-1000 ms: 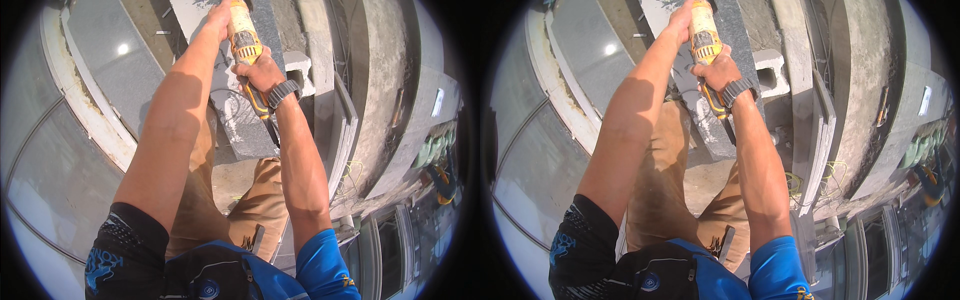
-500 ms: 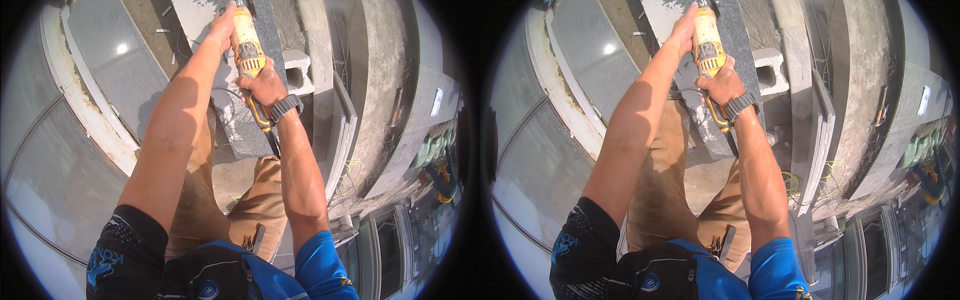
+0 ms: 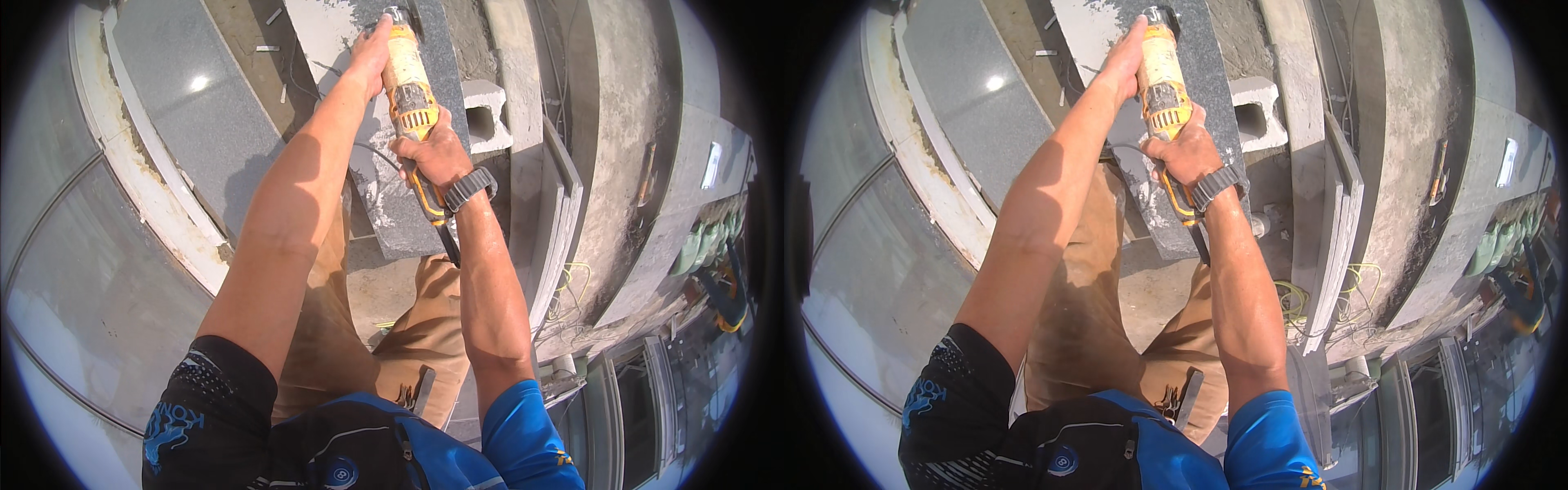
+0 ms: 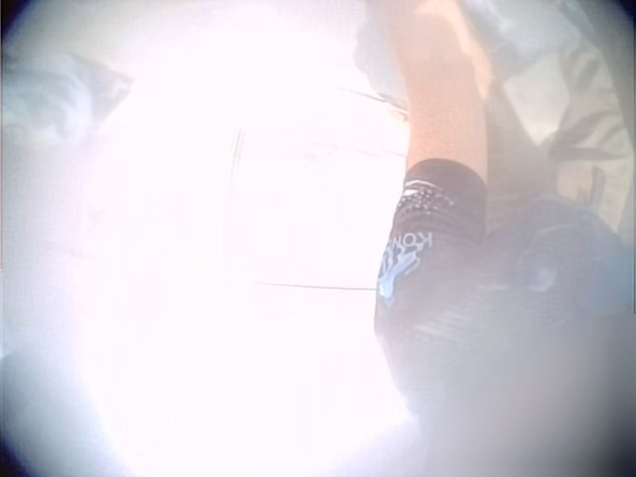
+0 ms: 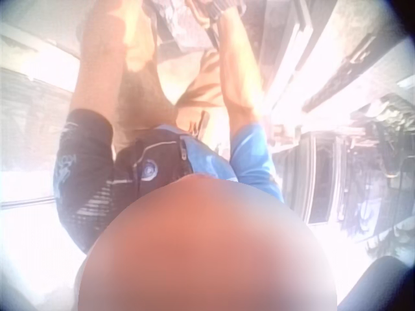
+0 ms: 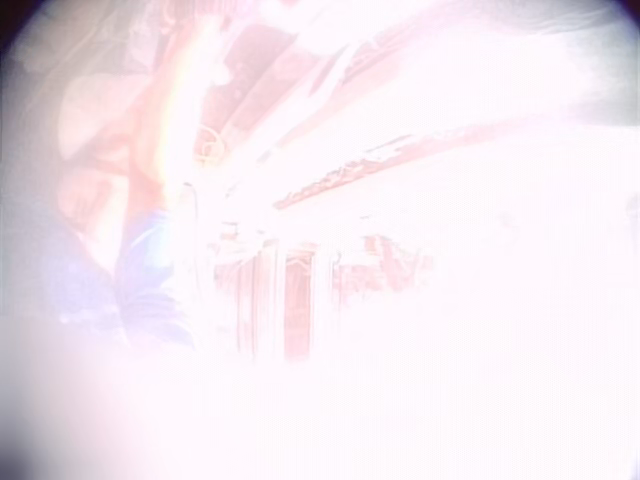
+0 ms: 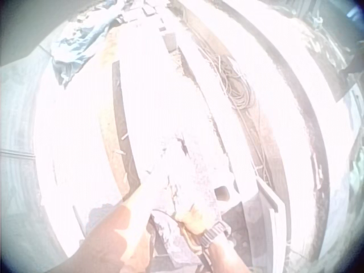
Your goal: The person uses an angle grinder to cut a long stone slab on a construction site. They guide the tool along the slab's length, creating a cut line while other workers are visible in the background.
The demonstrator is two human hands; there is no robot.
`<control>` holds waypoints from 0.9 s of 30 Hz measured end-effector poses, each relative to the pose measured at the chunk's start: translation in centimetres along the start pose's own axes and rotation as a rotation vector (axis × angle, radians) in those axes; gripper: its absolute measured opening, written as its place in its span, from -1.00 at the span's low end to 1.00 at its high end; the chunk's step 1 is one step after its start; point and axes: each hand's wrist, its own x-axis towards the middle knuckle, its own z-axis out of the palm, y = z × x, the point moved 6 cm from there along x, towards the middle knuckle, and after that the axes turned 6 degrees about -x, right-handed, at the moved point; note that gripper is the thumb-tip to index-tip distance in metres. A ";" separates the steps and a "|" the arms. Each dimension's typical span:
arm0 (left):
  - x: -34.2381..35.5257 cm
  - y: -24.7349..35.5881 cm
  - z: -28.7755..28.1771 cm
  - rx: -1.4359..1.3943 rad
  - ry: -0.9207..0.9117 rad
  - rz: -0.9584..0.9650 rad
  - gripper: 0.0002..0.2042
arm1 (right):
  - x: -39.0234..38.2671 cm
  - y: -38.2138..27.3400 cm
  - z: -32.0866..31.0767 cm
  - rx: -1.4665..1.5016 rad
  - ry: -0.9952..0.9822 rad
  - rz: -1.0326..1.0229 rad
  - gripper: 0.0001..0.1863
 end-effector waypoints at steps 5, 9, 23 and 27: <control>0.3 -0.4 -0.4 -0.019 -0.107 -0.015 0.03 | -0.2 0.5 0.0 -0.009 -0.006 -0.006 -0.05; 0.2 -0.8 -0.5 -0.008 -0.125 -0.012 0.01 | -0.7 0.6 -0.2 0.012 -0.008 0.005 -0.03; -1.0 -0.8 0.3 -0.026 -0.069 0.003 -0.02 | -0.7 1.1 -0.5 0.032 -0.007 -0.018 -0.13; 0.4 0.2 0.2 -0.039 -0.069 0.001 -0.03 | -0.2 -0.5 -0.2 0.018 -0.017 -0.003 -0.15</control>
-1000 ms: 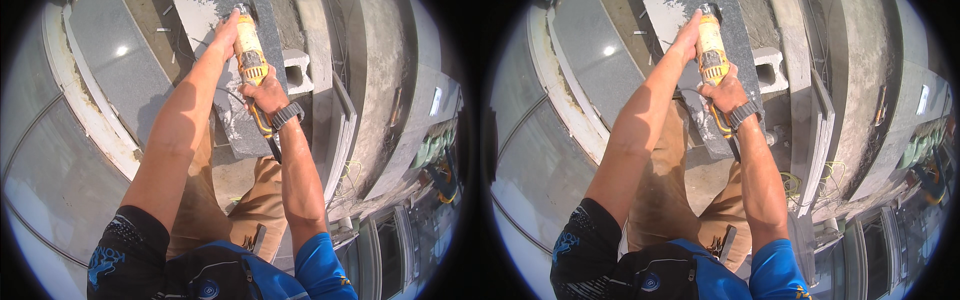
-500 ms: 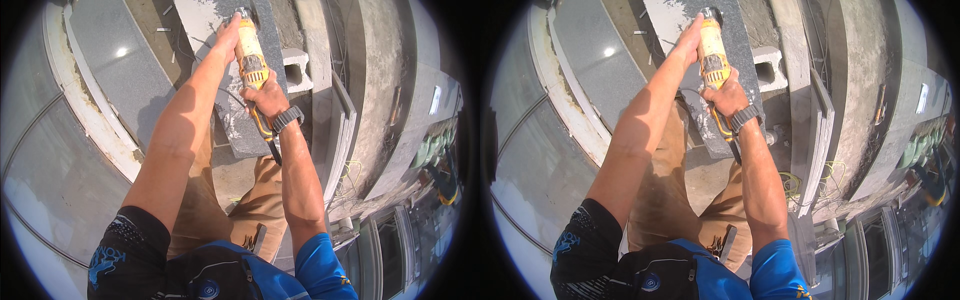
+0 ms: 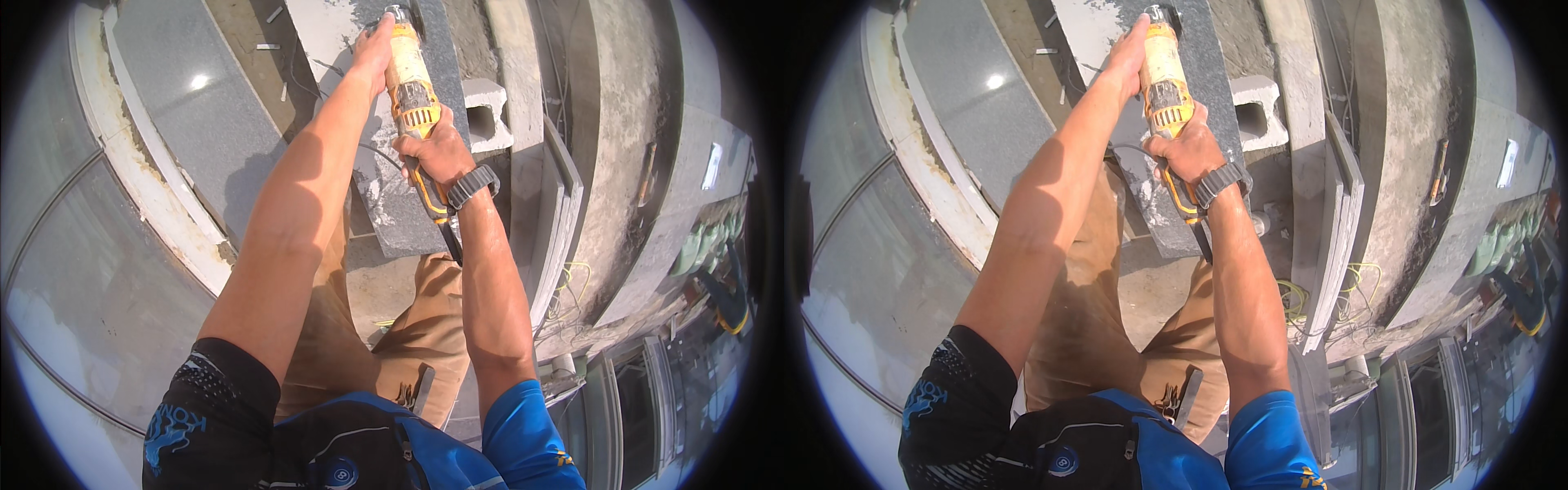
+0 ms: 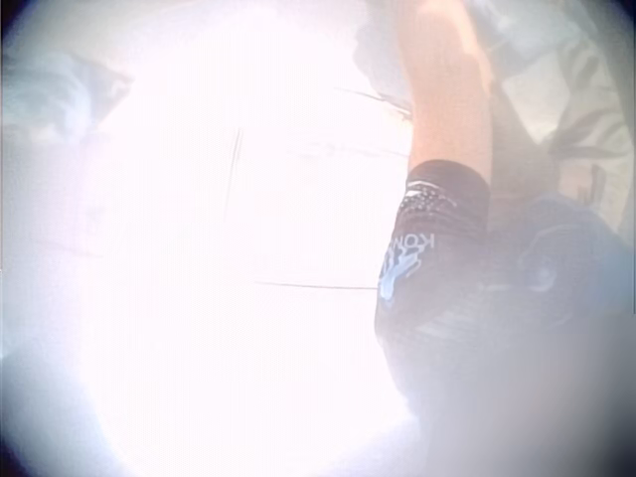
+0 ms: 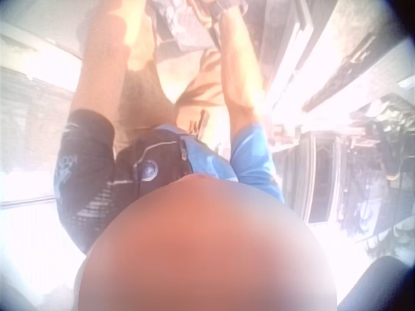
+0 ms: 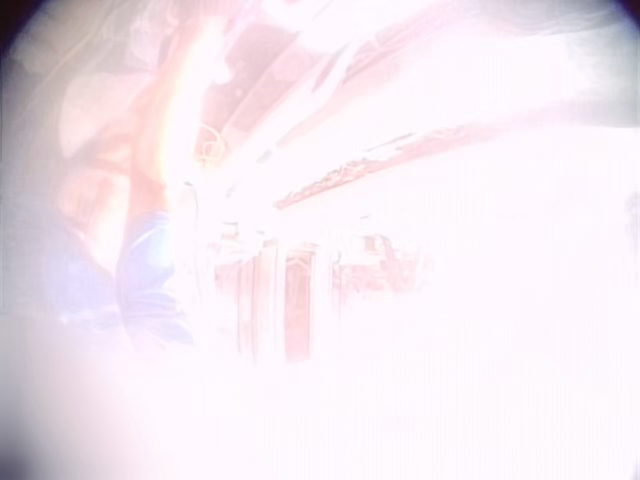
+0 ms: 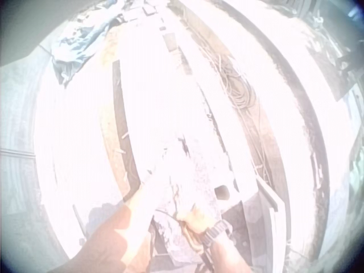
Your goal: The person uses an angle grinder to cut a long stone slab on a construction site. They guide the tool along the slab's length, creating a cut line while other workers are visible in the background.
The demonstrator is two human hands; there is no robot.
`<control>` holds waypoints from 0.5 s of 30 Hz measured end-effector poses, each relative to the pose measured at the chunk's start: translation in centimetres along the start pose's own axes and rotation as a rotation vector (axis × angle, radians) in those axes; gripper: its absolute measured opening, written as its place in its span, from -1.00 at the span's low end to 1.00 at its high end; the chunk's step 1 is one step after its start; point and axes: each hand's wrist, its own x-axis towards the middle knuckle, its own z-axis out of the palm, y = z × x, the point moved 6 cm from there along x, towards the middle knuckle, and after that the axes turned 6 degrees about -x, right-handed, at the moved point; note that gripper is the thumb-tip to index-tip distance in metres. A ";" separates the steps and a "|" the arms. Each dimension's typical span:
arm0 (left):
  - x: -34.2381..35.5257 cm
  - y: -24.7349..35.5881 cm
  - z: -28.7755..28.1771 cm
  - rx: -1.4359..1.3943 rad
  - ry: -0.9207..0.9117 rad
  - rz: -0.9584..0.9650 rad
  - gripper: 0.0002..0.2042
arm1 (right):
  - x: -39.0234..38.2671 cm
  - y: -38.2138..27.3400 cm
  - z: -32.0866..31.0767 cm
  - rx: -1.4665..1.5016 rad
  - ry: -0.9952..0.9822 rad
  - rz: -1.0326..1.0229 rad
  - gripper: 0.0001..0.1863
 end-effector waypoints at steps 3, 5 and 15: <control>0.6 0.6 0.0 0.030 0.057 0.023 -0.39 | 0.5 -0.7 0.4 0.019 -0.005 0.007 -0.15; 0.5 1.2 0.5 0.056 0.085 0.034 -0.46 | 0.9 -0.9 0.3 0.019 -0.006 0.017 -0.14; 1.9 3.0 0.8 0.068 0.087 0.029 -0.47 | 2.8 -2.1 0.5 0.014 -0.027 -0.001 -0.14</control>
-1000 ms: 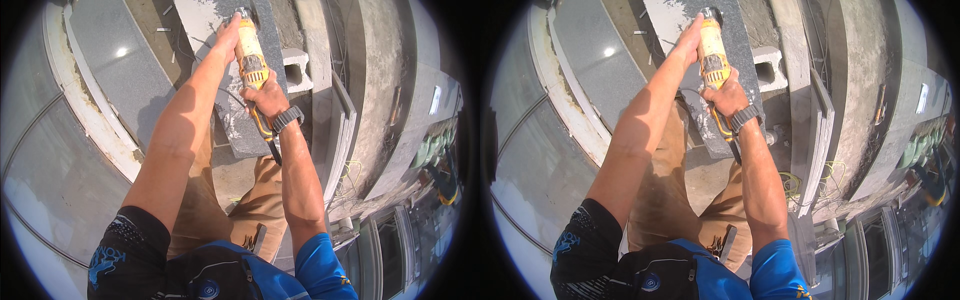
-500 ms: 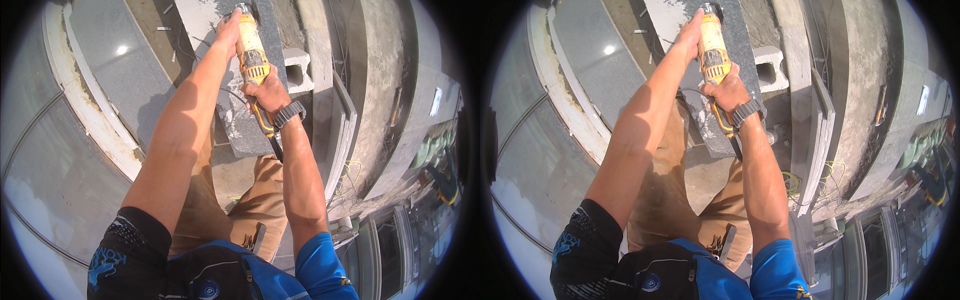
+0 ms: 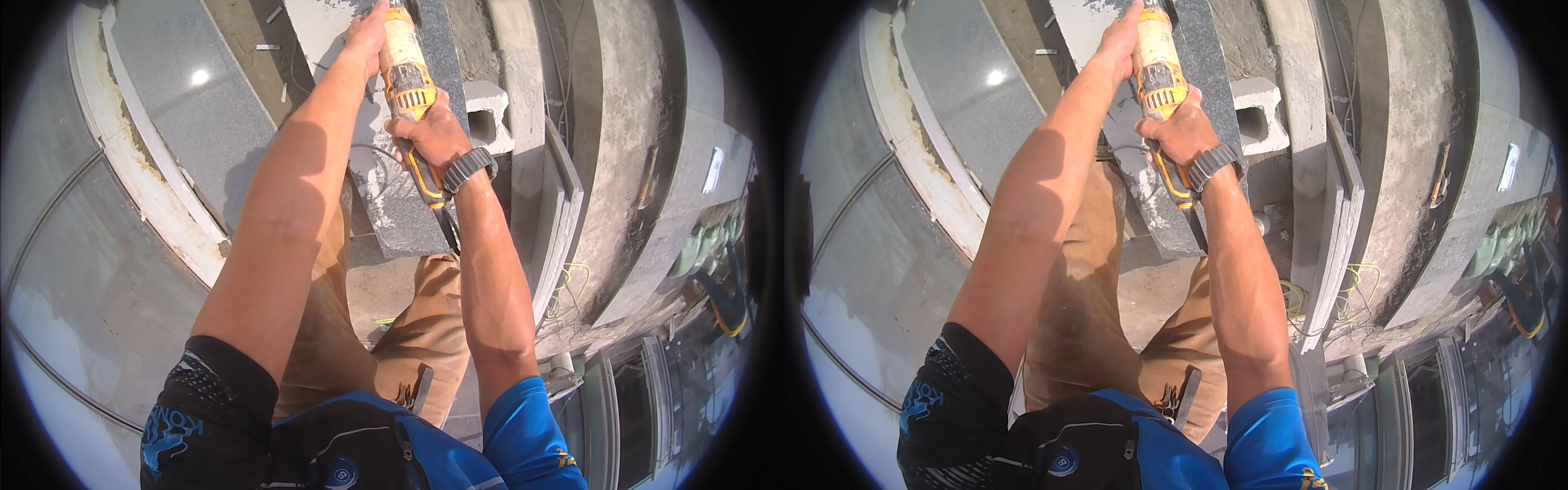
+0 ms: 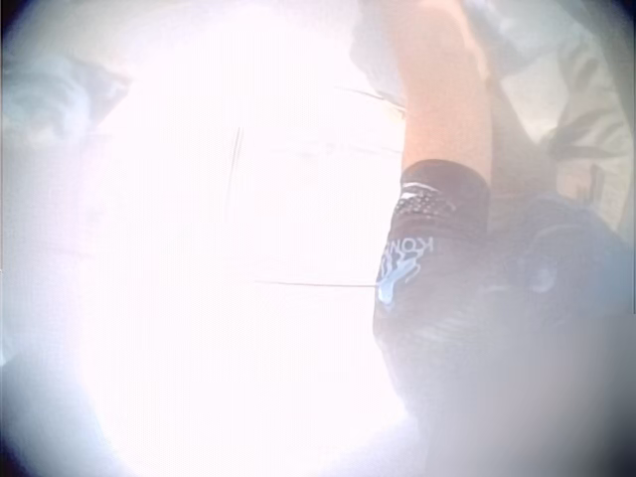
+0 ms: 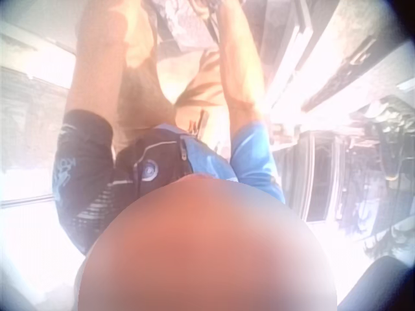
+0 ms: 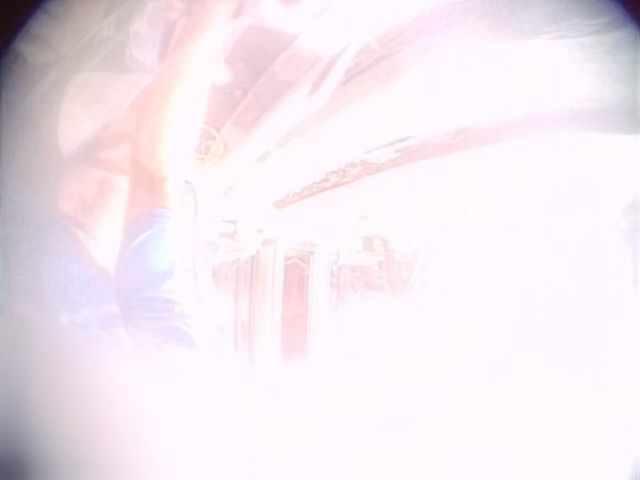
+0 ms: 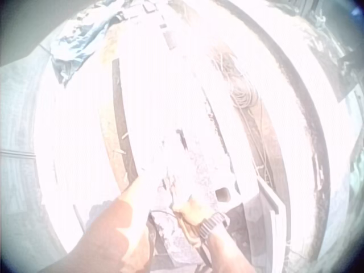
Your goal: The person uses an angle grinder to cut a long stone slab on a construction site. They guide the tool along the slab's length, creating a cut line while other workers are visible in the background.
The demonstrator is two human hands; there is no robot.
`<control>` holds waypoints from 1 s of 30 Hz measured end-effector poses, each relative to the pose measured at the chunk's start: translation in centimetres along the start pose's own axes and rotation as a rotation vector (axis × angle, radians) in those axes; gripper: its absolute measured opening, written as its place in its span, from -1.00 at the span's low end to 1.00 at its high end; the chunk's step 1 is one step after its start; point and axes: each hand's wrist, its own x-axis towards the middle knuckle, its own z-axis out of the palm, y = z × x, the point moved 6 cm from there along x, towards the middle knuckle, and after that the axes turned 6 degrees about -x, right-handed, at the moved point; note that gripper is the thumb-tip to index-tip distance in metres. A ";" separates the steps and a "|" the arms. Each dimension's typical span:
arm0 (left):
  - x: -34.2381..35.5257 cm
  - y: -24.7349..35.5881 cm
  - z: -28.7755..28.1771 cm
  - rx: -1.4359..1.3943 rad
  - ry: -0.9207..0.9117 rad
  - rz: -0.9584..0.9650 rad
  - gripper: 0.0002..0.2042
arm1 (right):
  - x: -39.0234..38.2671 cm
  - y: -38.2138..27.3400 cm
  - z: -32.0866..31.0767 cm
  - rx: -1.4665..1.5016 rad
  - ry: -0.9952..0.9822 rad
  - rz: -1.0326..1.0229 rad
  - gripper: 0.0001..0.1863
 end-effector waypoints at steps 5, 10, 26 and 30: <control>0.9 0.9 0.6 0.003 -0.019 -0.006 -0.48 | 1.1 -1.0 0.0 0.003 0.002 -0.015 -0.15; 1.2 1.3 1.0 0.001 -0.037 -0.013 -0.48 | 1.6 -1.8 0.0 -0.007 0.010 0.002 -0.11; -2.2 -2.4 -0.7 -0.013 0.012 -0.002 -0.49 | -2.1 2.1 -0.4 -0.077 0.021 0.005 -0.09; -3.3 -2.9 -0.7 -0.001 0.006 -0.007 -0.46 | -3.1 2.9 -0.3 -0.035 0.027 0.005 -0.08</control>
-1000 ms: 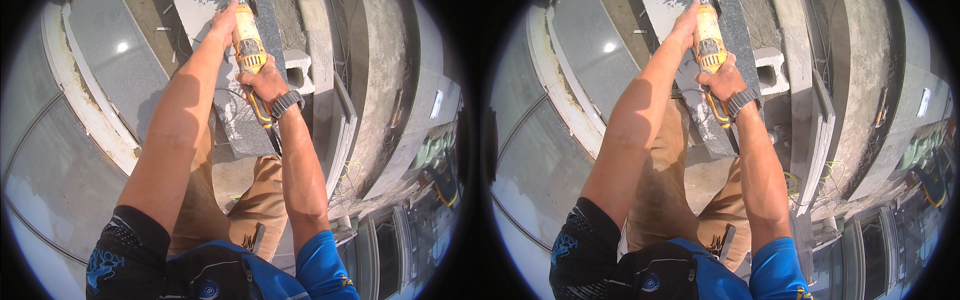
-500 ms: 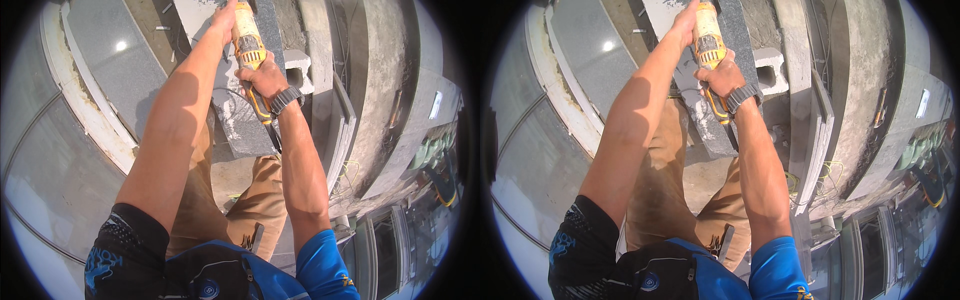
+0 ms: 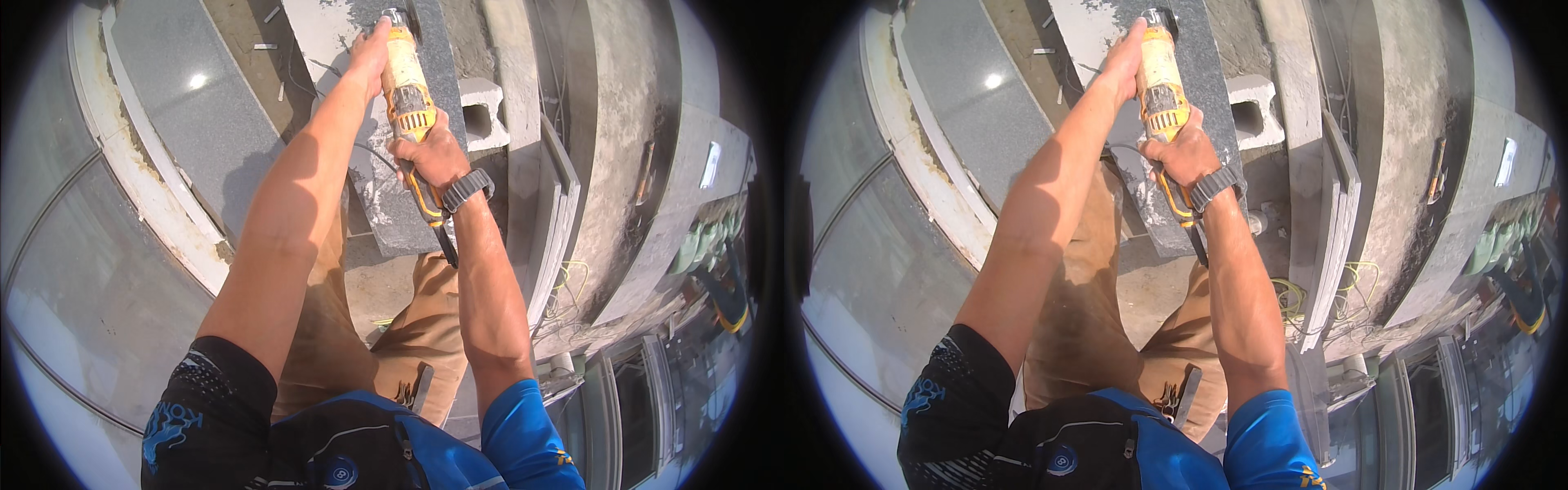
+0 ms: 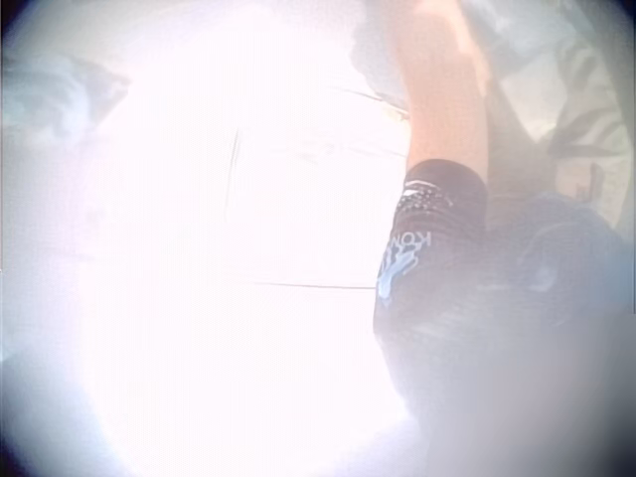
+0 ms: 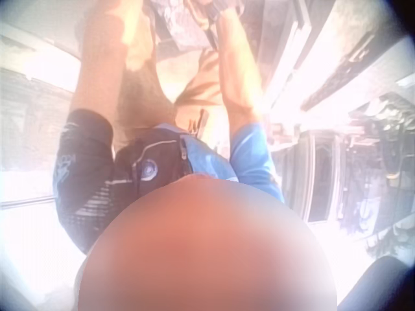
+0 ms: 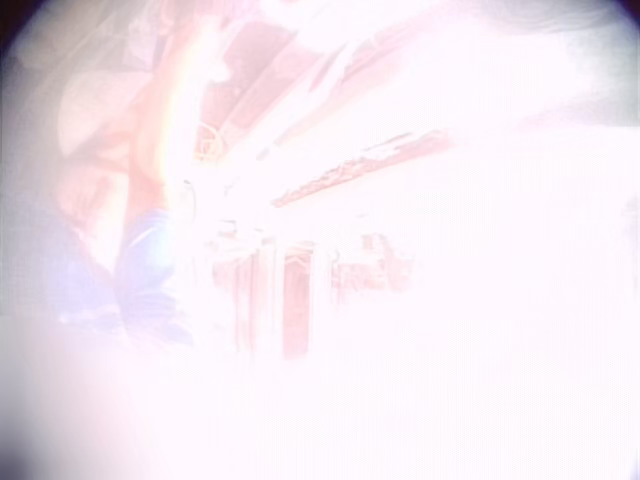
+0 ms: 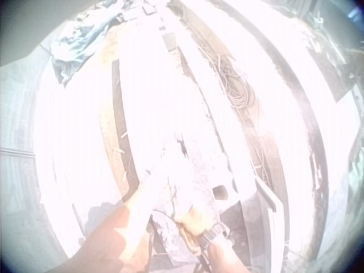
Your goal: The person uses an angle grinder to cut a long stone slab on a construction site. They guide the tool along the slab's length, creating a cut line while other workers are visible in the background.
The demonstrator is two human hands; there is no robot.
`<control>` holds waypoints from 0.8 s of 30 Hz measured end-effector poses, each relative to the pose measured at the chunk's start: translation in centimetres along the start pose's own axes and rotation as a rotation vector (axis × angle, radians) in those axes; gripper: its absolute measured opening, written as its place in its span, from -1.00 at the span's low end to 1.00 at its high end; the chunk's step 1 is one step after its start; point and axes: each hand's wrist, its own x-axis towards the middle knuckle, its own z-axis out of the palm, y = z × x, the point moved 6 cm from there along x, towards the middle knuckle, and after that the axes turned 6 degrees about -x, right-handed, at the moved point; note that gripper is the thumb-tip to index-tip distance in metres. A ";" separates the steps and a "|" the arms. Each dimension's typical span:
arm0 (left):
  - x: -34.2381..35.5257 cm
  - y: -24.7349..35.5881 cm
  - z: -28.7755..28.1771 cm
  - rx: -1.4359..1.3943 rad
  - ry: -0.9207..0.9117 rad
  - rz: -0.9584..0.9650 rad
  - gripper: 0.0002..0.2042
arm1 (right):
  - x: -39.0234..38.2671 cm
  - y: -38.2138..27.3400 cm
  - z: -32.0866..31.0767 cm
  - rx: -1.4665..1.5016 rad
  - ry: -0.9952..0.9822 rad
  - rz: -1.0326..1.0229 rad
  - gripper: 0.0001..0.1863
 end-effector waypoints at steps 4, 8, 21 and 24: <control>-1.6 -0.2 0.2 -0.016 0.032 0.012 -0.38 | -0.6 0.8 -0.2 0.022 -0.008 0.023 -0.06; -1.7 -0.4 0.1 -0.028 -0.059 -0.014 -0.08 | -0.9 1.0 -0.2 0.030 -0.005 0.032 -0.04; -2.9 -1.5 0.0 -0.035 -0.031 -0.037 -0.04 | -1.7 1.9 -0.1 0.064 -0.007 0.007 -0.07; -3.0 -1.7 -0.1 -0.032 -0.010 -0.027 -0.03 | -1.6 2.3 -0.2 0.059 -0.001 0.014 -0.07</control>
